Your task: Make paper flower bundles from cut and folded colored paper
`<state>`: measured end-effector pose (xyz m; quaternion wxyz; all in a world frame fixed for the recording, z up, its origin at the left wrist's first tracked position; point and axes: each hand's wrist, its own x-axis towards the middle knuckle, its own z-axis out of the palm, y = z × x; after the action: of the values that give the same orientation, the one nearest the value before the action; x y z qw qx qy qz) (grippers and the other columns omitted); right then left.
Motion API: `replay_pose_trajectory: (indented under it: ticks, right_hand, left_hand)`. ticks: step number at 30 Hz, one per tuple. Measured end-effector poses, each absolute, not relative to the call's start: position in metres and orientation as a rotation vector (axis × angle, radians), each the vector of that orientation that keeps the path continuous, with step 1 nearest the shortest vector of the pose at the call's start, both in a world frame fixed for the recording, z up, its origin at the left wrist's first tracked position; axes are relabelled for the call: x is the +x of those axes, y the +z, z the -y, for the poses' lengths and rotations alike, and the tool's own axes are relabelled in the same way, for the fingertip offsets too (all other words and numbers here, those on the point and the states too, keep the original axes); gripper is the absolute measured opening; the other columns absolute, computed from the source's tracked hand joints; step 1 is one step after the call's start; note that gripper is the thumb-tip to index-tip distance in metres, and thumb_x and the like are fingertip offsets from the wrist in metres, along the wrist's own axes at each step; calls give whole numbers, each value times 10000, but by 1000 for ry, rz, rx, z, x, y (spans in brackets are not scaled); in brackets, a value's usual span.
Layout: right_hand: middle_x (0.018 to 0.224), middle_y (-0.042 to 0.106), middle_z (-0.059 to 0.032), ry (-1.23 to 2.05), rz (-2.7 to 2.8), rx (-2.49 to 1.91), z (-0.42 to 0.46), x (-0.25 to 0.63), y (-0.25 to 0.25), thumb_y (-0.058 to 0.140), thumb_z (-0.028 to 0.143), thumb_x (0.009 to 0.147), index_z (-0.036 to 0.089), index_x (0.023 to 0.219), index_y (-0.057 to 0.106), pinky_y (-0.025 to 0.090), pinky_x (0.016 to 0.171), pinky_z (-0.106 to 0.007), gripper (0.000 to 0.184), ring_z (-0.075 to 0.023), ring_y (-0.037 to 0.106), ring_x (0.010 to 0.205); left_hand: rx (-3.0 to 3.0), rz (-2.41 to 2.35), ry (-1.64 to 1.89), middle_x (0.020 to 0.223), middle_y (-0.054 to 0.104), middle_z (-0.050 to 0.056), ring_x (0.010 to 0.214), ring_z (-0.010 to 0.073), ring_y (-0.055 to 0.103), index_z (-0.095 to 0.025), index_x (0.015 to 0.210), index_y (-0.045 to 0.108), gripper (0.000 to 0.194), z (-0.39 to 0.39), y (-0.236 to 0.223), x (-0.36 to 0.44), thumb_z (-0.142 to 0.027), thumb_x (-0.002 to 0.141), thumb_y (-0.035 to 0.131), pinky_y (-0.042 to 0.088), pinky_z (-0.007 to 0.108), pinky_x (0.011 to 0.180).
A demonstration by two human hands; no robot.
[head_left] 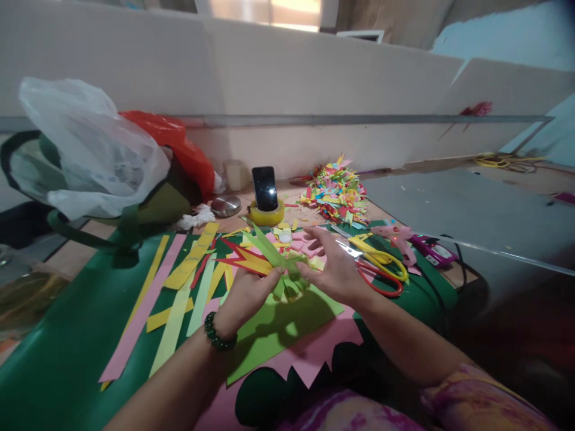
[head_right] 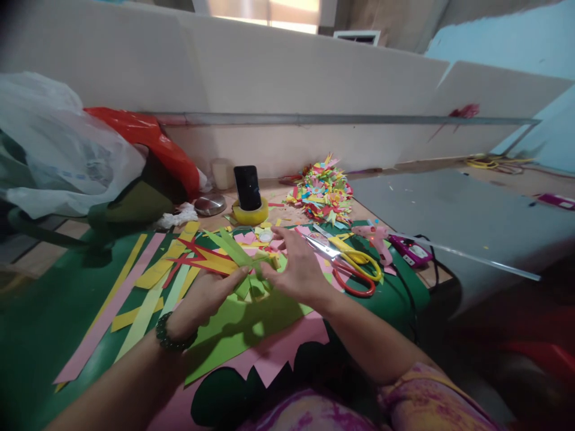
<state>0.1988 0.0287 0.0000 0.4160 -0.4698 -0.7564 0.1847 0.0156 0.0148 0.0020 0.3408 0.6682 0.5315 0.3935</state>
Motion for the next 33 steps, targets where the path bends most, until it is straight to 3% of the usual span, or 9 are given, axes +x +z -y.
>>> replay_pose_trajectory:
  ticks: [3, 6, 11, 16, 20, 26, 33]
  right_hand:
    - [965, 640, -65, 958, 1811, -1203, -35, 198, -4, 684, 319, 726, 175, 1304, 467, 497, 691, -314, 634, -177, 611, 805]
    - [799, 570, 6, 1154, 1746, -1196, -39, 196, -7, 691, 302, 711, 160, 1310, 477, 430, 580, -250, 651, -121, 527, 655]
    - [755, 515, 29, 1174, 1688, -1143, -40, 195, -6, 723, 223, 671, 168, 1252, 520, 383, 568, -223, 617, -102, 490, 649]
    - [682, 445, 68, 1201, 1691, -1118, -39, 195, -5, 663, 190, 677, 162, 1234, 499, 346, 529, -219, 581, -87, 436, 583]
    - [700, 468, 60, 1253, 1678, -1090, -39, 195, -5, 633, 188, 671, 158, 1215, 489, 362, 536, -221, 564, -96, 469, 608]
    - [773, 537, 33, 1321, 1660, -1075, -42, 196, -4, 643, 220, 655, 160, 1215, 486, 402, 568, -235, 585, -121, 548, 677]
    - [657, 498, 76, 1357, 1647, -1052, -42, 194, -4, 629, 207, 662, 157, 1123, 506, 368, 522, -222, 480, -97, 491, 581]
  left_hand:
    - [1702, -1361, 1038, 1005, 772, 58, 1029, 288, 688, -205, 916, 731, 301, -14, 4, 16, -416, 768, 576, 531, 390, 947]
    - [1703, -1337, 1035, 1022, 770, 59, 1045, 292, 683, -199, 937, 735, 312, -13, 4, 17, -411, 769, 580, 522, 408, 965]
    - [1731, -1363, 1019, 1074, 756, 72, 1133, 305, 642, -185, 990, 730, 367, -14, 2, 18, -437, 775, 573, 511, 420, 980]
    - [1780, -1346, 1015, 974, 776, 61, 1038, 299, 683, -199, 929, 735, 334, -14, -1, 19, -444, 788, 558, 527, 415, 943]
    - [1760, -1342, 1012, 938, 780, 42, 1036, 293, 683, -218, 906, 739, 285, -14, -4, 17, -420, 792, 574, 534, 400, 928]
    - [1761, -1282, 1091, 1143, 734, 61, 1160, 296, 625, -210, 1033, 735, 322, -16, -10, 16, -376, 785, 611, 473, 423, 1028]
    - [1774, -1315, 1083, 1093, 749, 62, 1111, 309, 648, -224, 973, 734, 299, -16, -10, 18, -389, 749, 625, 503, 421, 985]
